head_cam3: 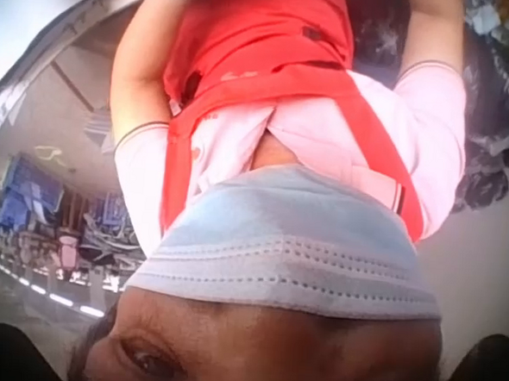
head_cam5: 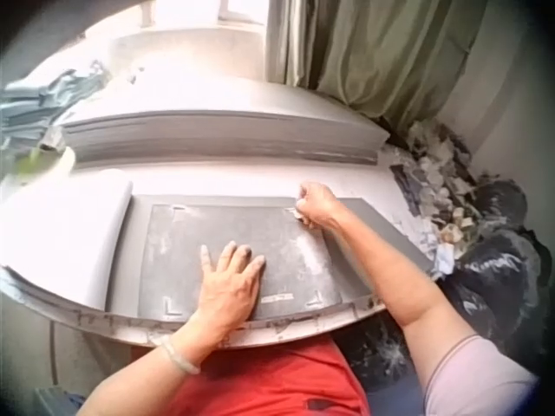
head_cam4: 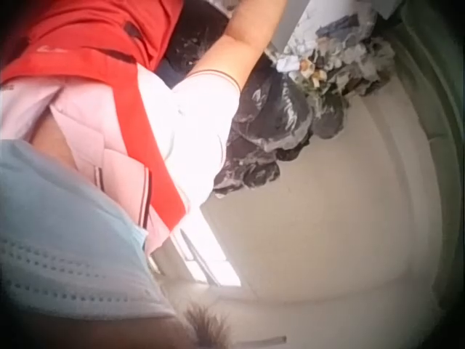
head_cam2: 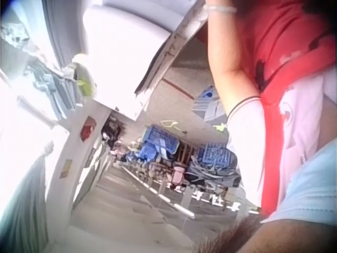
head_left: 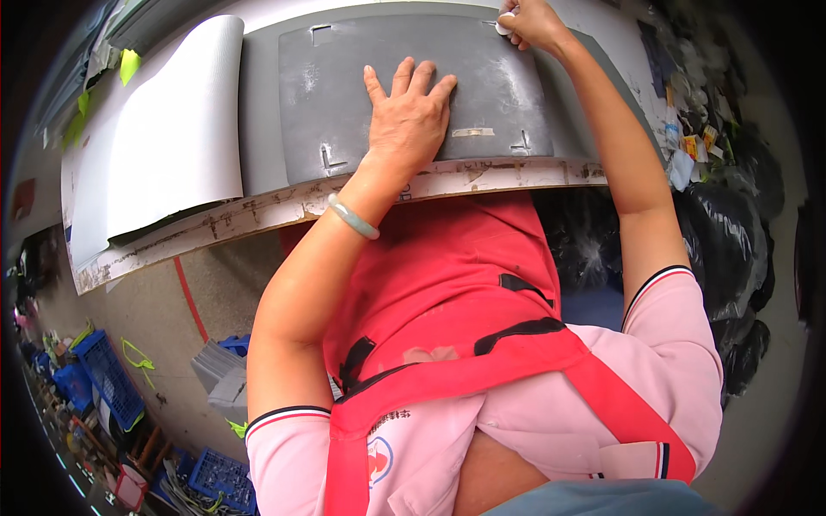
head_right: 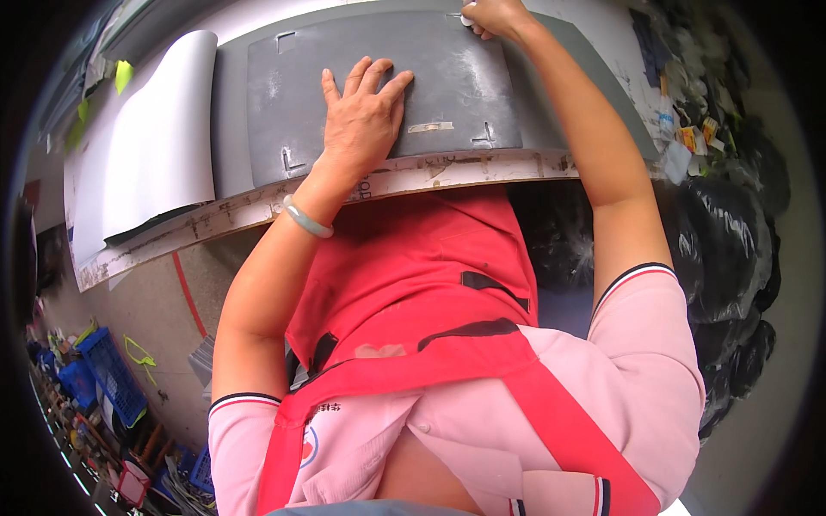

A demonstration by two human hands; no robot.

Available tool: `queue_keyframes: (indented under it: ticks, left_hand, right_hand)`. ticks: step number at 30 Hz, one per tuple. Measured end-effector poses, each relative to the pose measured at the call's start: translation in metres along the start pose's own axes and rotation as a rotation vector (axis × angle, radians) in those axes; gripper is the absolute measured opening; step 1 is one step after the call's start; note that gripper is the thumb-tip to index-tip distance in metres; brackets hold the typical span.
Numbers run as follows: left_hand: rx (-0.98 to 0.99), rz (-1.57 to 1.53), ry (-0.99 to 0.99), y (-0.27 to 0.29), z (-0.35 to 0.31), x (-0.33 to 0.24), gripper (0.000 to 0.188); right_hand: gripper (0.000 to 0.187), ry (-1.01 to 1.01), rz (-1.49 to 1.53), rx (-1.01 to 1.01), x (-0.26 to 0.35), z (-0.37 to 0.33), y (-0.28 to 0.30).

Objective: The person is seen cleaning and preparing large plastic or metal sheets, possibly for use in a manufacturing or packaging process.

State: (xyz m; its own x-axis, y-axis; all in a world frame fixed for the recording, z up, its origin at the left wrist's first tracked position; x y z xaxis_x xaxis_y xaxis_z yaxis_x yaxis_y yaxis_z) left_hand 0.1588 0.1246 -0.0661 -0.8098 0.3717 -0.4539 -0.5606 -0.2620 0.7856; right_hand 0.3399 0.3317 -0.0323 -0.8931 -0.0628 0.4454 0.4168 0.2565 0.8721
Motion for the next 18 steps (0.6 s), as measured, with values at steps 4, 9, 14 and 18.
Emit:
queue_keyframes:
  ticks: [4,9,14,18]
  left_hand:
    - [0.018,0.032,-0.005,-0.003,0.010,-0.014,0.035]
    - [0.015,0.073,0.025,0.000,-0.002,0.000,0.035]
    - [0.021,0.023,0.009,-0.005,0.003,-0.005,0.037]
    - [-0.027,0.019,-0.001,-0.007,0.005,-0.006,0.038]
  right_hand:
    - [0.019,0.631,0.652,0.081,-0.029,0.013,0.016]
    - [0.024,0.380,-0.019,0.005,0.088,-0.006,-0.035]
    - [0.027,0.807,-0.110,-0.201,0.169,-0.011,-0.089]
    - [0.026,0.769,-0.097,-0.136,0.202,-0.003,-0.102]
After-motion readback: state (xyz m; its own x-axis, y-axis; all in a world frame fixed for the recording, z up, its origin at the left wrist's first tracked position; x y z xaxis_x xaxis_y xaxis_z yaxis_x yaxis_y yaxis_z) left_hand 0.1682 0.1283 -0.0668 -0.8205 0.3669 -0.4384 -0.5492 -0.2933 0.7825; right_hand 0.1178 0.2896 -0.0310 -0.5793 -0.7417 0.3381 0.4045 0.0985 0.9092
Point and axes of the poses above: each hand's wrist, its own z-axis towards the middle knuckle, its own y-axis out of the back of the hand, x = y × z, the point moved 5 cm from there along z, towards the middle knuckle, and after that the axes turned 11 degrees about -z, right-handed, at the moved point
